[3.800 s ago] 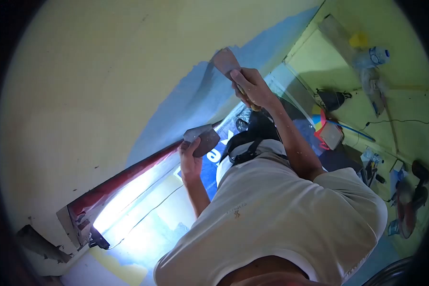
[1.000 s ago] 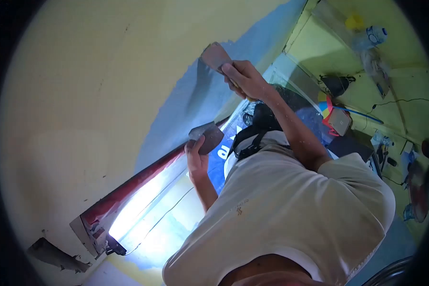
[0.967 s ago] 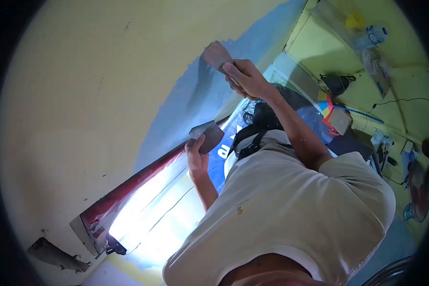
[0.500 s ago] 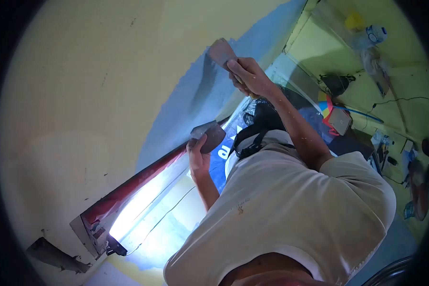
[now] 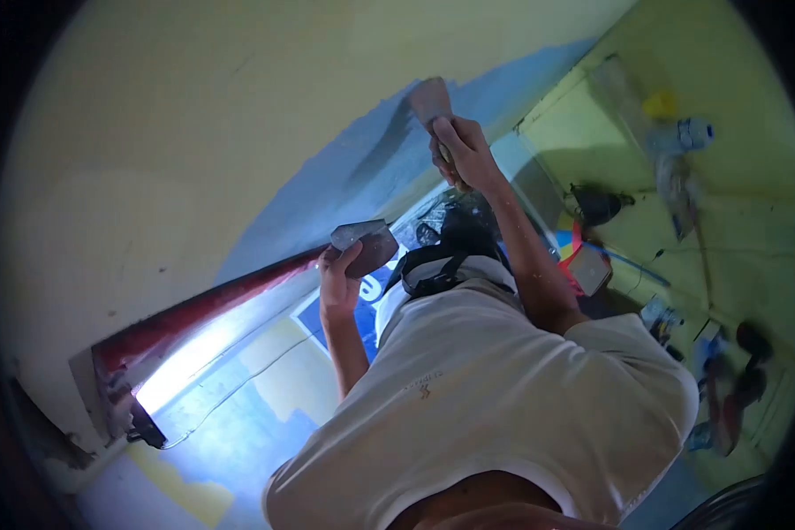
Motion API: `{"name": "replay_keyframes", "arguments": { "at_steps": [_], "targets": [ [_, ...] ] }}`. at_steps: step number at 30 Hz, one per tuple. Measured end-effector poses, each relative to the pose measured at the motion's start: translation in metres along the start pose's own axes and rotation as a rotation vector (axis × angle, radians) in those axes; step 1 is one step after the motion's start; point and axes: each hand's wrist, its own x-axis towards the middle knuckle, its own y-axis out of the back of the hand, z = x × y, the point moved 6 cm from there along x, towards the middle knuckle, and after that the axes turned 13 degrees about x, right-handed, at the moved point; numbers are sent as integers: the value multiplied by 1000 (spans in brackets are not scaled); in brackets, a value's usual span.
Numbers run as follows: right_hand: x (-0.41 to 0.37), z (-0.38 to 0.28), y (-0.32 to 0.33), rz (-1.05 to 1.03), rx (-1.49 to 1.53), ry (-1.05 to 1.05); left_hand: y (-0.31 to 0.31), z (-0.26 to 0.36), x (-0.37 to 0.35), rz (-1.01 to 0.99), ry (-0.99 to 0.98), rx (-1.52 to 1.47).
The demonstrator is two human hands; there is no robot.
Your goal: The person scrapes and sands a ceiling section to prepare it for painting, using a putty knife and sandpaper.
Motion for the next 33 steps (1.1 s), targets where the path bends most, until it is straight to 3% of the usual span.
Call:
{"name": "replay_keyframes", "arguments": {
  "at_steps": [8, 12, 16, 21, 24, 27, 30, 33],
  "targets": [
    [-17, 11, 8, -15, -25, 10, 2, -22, -19, 62, -35, -99],
    [-20, -9, -20, -25, 52, 37, -1, -35, -15, 101, -23, -140],
    [-15, 50, -12, 27, 8, 180, -10, -30, -15, 76, -14, -213],
    [-13, 26, -49, -124, 73, 148, -14, -28, -24, 142, -57, -288],
    [-13, 43, -30, -127, 16, 86, 1, -50, -15, 176, -69, -325],
    [-14, 19, -46, -119, -9, -1, 5, -59, -10, 216, -108, -353],
    [-7, 35, -46, -182, -36, 98, -1, -50, -16, 233, -100, -352],
    [-16, 27, -59, -143, -29, 17, 5, -54, -15, 213, -70, -316]
  ]
}}
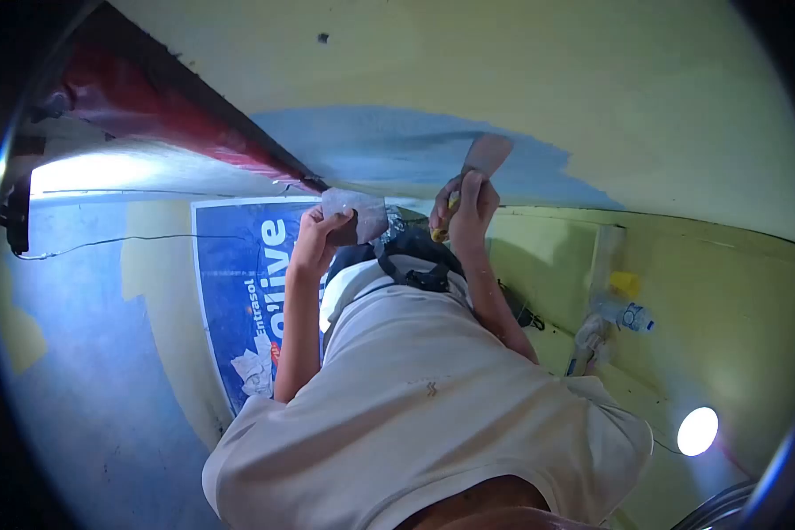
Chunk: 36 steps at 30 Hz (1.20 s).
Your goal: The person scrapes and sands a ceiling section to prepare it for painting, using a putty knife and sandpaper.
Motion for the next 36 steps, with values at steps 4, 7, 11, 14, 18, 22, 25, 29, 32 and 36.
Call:
{"name": "replay_keyframes", "arguments": {
  "at_steps": [4, 7, 11, 14, 18, 22, 25, 29, 32, 36],
  "targets": [
    [3, 4, 16, -31, -52, 46, 0, -3, 0, -24, -7, -6],
    [-5, 18, 20, 0, -96, 39, -5, 4, -1, 17, -19, 0],
    [-5, -4, 4, 36, -21, 24, -10, 7, 8, 9, -4, 50],
    [3, -1, 19, 39, 20, 132, -24, 22, 4, -16, -34, 61],
    [-6, 8, 32, 34, -30, -57, -35, 26, 19, -68, -39, 53],
    [3, -1, 64, 20, -114, 5, -69, 29, 31, -151, 16, 102],
    [-3, 0, 93, 107, -56, -89, -96, 35, 37, -199, 9, 130],
    [-9, 18, 139, 214, -77, -130, -115, 44, 51, -218, -1, 161],
    [-11, 15, 161, 262, -12, -123, -135, 64, 43, -228, -46, 159],
    [6, -13, 153, 194, -46, -2, -140, 60, 45, -200, -6, 209]
  ]
}}
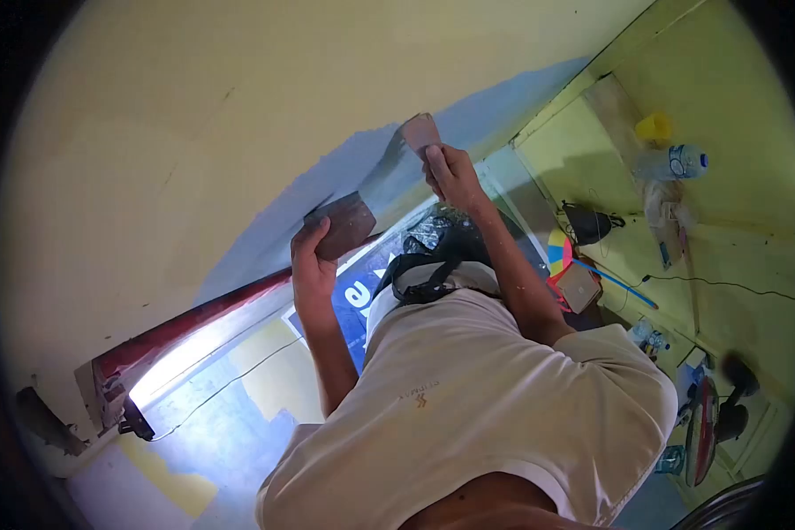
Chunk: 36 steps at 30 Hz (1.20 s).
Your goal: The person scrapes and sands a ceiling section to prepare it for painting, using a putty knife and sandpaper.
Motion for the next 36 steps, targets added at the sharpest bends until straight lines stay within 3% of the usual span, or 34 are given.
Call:
{"name": "replay_keyframes", "arguments": {
  "at_steps": [3, 9, 14, 17, 21, 26, 30, 34, 36],
  "targets": [
    [-4, 7, 4, 26, 105, -111, -8, -6, -3, 4, 19, 15],
    [-14, 18, 6, 38, 124, -96, -11, -19, -5, 36, 49, 53],
    [2, 8, 15, 22, -160, -58, -18, -33, 2, -11, 91, 75],
    [-5, 17, 14, 24, -148, -116, -18, -37, 9, -4, 103, 109],
    [3, 4, 7, -33, -187, -19, -30, -33, 12, 6, 121, 118],
    [1, 27, 15, 52, -74, -75, -33, -29, 14, -18, 133, 136],
    [7, 16, 2, -36, 27, -100, -30, -33, 15, -14, 115, 144],
    [5, 23, 20, 81, -40, -98, -30, -43, 15, -75, 191, 214],
    [5, 12, 9, 34, 11, -61, -31, -44, 15, -63, 208, 206]
  ]
}}
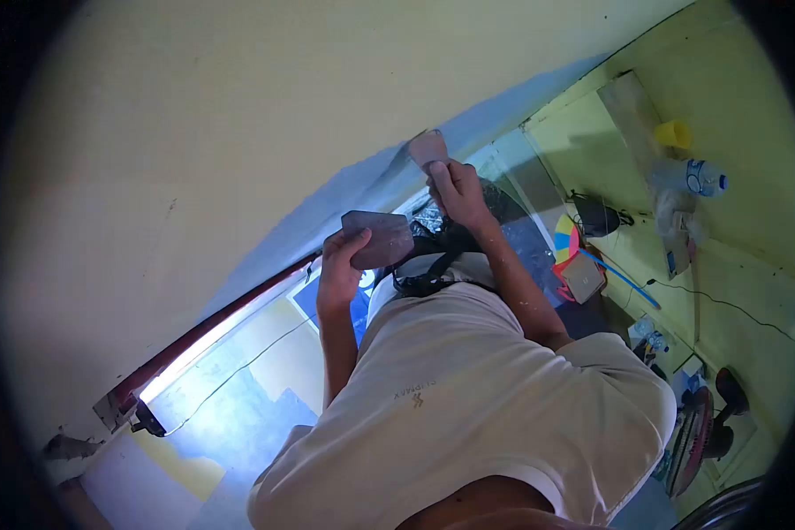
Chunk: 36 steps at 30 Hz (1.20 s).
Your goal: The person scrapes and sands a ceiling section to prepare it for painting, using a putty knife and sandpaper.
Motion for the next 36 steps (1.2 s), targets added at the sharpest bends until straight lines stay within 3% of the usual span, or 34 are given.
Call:
{"name": "replay_keyframes", "arguments": {
  "at_steps": [5, 10, 13, 17, 18, 21, 26, 29, 30, 36],
  "targets": [
    [0, -2, 11, 50, -154, 2, -6, -5, 4, -30, 2, 10],
    [-1, -26, -17, -30, -111, 63, -3, -2, 5, -24, -5, -3],
    [-2, -21, -7, 25, -122, 57, 1, 0, 2, -13, -13, -16],
    [-9, -25, -17, 20, 29, -59, 5, -2, 2, -9, -4, -17],
    [-10, -26, -18, 24, 1, 9, 4, -1, 2, 6, -20, 1],
    [-8, -20, -10, 49, -77, -47, 0, -6, 1, -25, 6, -4],
    [-6, -47, -41, -12, 38, 151, -12, -11, -8, -80, 26, 19],
    [-7, -18, -15, 62, -19, 101, -8, -6, -5, -70, 12, 8],
    [-11, -28, -15, 44, -85, -20, -7, -4, -5, -54, -4, 9],
    [-11, -32, -21, 47, -33, -36, 0, -9, -7, -18, 5, -13]
  ]
}}
